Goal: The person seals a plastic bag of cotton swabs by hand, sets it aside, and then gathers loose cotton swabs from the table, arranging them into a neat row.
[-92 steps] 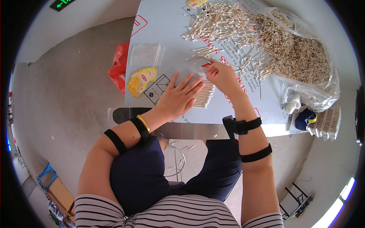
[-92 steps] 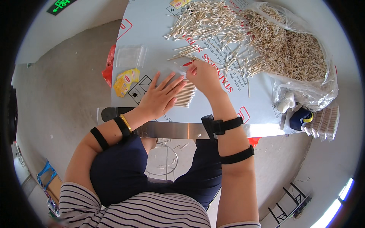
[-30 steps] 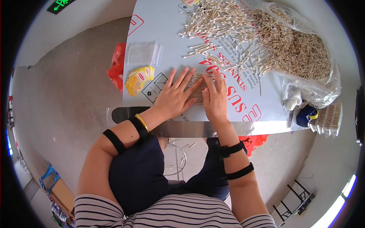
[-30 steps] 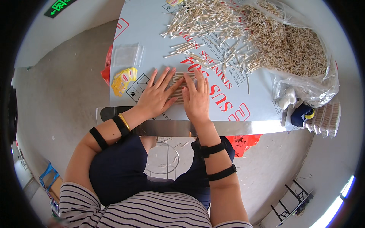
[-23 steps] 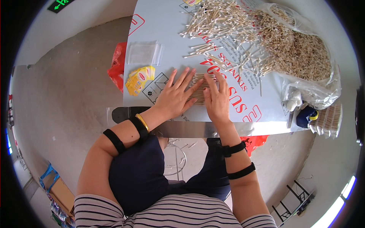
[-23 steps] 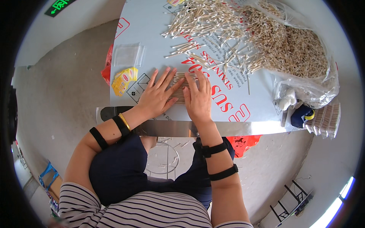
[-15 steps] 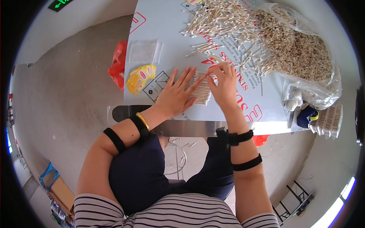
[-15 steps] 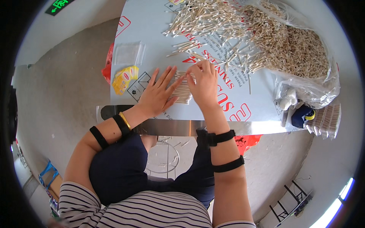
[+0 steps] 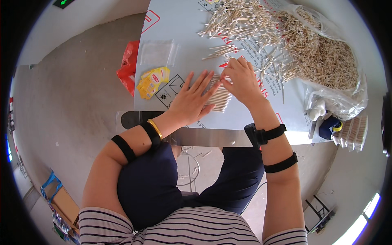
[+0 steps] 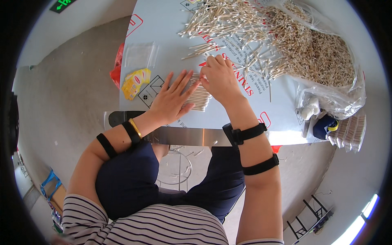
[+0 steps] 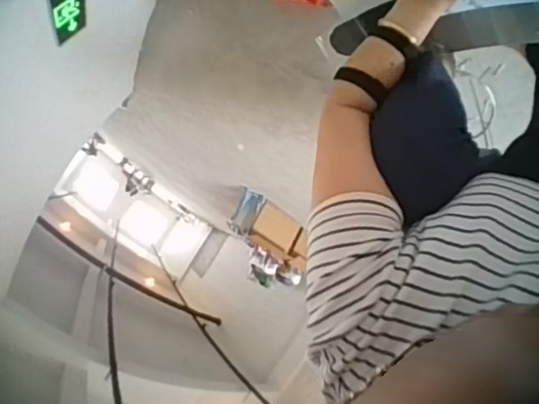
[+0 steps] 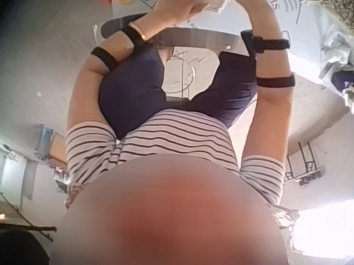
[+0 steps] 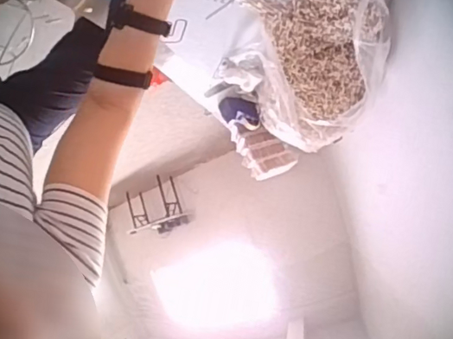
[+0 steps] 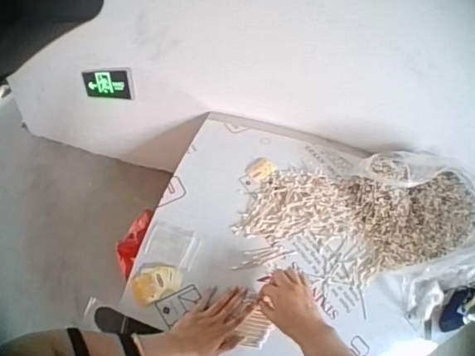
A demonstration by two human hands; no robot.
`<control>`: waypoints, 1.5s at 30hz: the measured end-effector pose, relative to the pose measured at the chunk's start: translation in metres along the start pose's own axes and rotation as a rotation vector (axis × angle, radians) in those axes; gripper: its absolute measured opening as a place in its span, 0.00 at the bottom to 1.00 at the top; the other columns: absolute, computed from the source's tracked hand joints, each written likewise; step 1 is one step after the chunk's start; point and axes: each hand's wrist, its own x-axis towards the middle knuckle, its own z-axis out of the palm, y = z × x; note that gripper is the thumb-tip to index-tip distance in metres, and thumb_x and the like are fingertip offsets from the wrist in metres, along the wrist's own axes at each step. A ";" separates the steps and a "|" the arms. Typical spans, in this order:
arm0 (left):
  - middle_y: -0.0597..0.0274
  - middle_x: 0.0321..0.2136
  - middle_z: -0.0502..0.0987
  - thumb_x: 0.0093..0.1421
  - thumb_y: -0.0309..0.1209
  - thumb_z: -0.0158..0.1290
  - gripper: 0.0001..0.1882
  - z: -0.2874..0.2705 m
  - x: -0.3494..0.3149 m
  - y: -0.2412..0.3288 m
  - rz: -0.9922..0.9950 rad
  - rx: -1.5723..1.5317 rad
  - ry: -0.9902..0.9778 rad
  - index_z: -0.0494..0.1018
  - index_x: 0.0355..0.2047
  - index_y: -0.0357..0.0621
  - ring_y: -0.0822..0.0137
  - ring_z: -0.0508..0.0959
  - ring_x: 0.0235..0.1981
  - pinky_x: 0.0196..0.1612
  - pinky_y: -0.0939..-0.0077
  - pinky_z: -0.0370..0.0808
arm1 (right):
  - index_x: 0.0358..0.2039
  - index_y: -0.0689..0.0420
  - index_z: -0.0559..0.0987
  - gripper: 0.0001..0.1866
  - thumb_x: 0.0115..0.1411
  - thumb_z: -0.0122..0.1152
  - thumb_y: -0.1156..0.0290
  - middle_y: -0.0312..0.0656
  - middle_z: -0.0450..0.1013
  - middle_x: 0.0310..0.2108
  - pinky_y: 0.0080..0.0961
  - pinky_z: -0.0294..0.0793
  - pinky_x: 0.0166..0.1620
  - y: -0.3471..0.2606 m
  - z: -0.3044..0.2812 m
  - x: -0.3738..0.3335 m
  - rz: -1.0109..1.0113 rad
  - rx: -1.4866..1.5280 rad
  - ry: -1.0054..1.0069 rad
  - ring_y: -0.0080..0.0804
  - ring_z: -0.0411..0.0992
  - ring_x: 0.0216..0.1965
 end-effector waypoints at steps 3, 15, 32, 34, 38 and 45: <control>0.49 0.74 0.48 0.71 0.51 0.40 0.36 0.001 0.000 0.000 -0.002 0.011 -0.005 0.50 0.74 0.48 0.50 0.47 0.75 0.74 0.42 0.40 | 0.27 0.52 0.81 0.05 0.50 0.69 0.71 0.35 0.69 0.33 0.37 0.67 0.50 0.003 0.000 0.005 -0.059 -0.030 0.001 0.36 0.68 0.43; 0.50 0.73 0.49 0.70 0.52 0.42 0.38 0.002 0.000 -0.001 0.005 0.010 0.028 0.50 0.73 0.45 0.50 0.49 0.74 0.73 0.42 0.41 | 0.25 0.53 0.78 0.04 0.48 0.67 0.74 0.35 0.70 0.32 0.34 0.67 0.50 0.004 -0.012 0.017 -0.127 -0.186 -0.089 0.34 0.69 0.42; 0.60 0.76 0.45 0.71 0.53 0.40 0.37 -0.001 0.001 0.001 0.007 -0.002 -0.042 0.47 0.75 0.54 0.50 0.43 0.76 0.74 0.42 0.37 | 0.27 0.55 0.81 0.04 0.50 0.68 0.73 0.36 0.75 0.30 0.36 0.69 0.48 0.013 -0.025 -0.062 0.338 0.344 -0.017 0.36 0.72 0.39; 0.60 0.76 0.45 0.71 0.53 0.40 0.37 0.000 0.002 0.001 0.005 -0.005 -0.039 0.47 0.75 0.55 0.50 0.43 0.76 0.74 0.42 0.37 | 0.27 0.55 0.80 0.04 0.50 0.68 0.73 0.37 0.75 0.29 0.36 0.70 0.47 0.014 -0.018 -0.067 0.352 0.355 -0.007 0.36 0.73 0.38; 0.61 0.76 0.45 0.70 0.54 0.41 0.38 0.001 0.002 0.002 -0.007 -0.002 -0.038 0.47 0.75 0.55 0.50 0.43 0.76 0.74 0.42 0.37 | 0.28 0.57 0.80 0.04 0.51 0.67 0.74 0.39 0.76 0.28 0.34 0.72 0.44 0.006 -0.012 -0.067 0.405 0.446 0.010 0.37 0.74 0.35; 0.61 0.75 0.46 0.70 0.56 0.41 0.39 0.001 0.004 0.003 -0.010 0.012 -0.028 0.48 0.75 0.56 0.50 0.44 0.76 0.74 0.42 0.37 | 0.31 0.60 0.81 0.06 0.52 0.66 0.74 0.42 0.79 0.31 0.32 0.75 0.43 0.002 -0.012 -0.079 0.540 0.565 0.018 0.36 0.76 0.37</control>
